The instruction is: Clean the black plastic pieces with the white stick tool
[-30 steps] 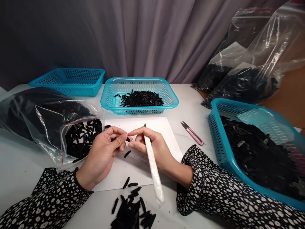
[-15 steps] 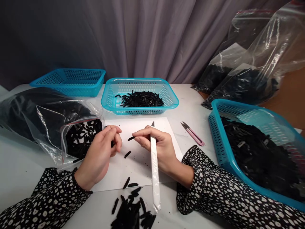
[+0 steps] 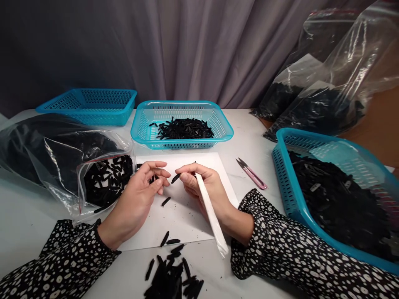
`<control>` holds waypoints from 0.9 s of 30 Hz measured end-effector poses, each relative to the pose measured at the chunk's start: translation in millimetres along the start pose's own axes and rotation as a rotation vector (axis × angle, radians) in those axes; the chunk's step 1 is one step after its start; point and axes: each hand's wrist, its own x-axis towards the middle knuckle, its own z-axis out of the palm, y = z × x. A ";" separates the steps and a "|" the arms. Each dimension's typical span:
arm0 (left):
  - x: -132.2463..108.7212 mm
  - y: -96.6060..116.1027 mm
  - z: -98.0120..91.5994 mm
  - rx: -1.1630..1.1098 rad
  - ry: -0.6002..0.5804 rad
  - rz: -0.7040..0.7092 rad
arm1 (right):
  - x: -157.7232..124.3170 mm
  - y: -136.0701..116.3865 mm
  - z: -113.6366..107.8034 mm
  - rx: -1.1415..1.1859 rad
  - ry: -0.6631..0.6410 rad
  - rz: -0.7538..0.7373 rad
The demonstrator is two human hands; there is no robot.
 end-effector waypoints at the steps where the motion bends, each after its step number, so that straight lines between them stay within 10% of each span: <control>1: -0.5 0.6 -0.6 -0.012 -0.027 -0.005 | 0.1 0.0 -0.1 0.010 0.001 0.005; 7: -5.6 1.8 -4.3 -0.013 -0.179 -0.089 | -0.1 -0.4 0.4 -0.012 0.031 0.033; 16: 8.9 -4.5 -9.0 0.035 0.005 0.075 | 9.2 -24.7 -13.1 -0.581 0.065 -0.128; 24: 10.7 -2.1 -11.4 0.009 0.008 0.107 | -27.6 -38.1 -1.9 -0.634 -0.899 0.209; 27: 8.6 -1.1 -8.7 0.017 0.011 0.109 | -22.3 -27.6 -4.5 -0.838 -0.716 -0.021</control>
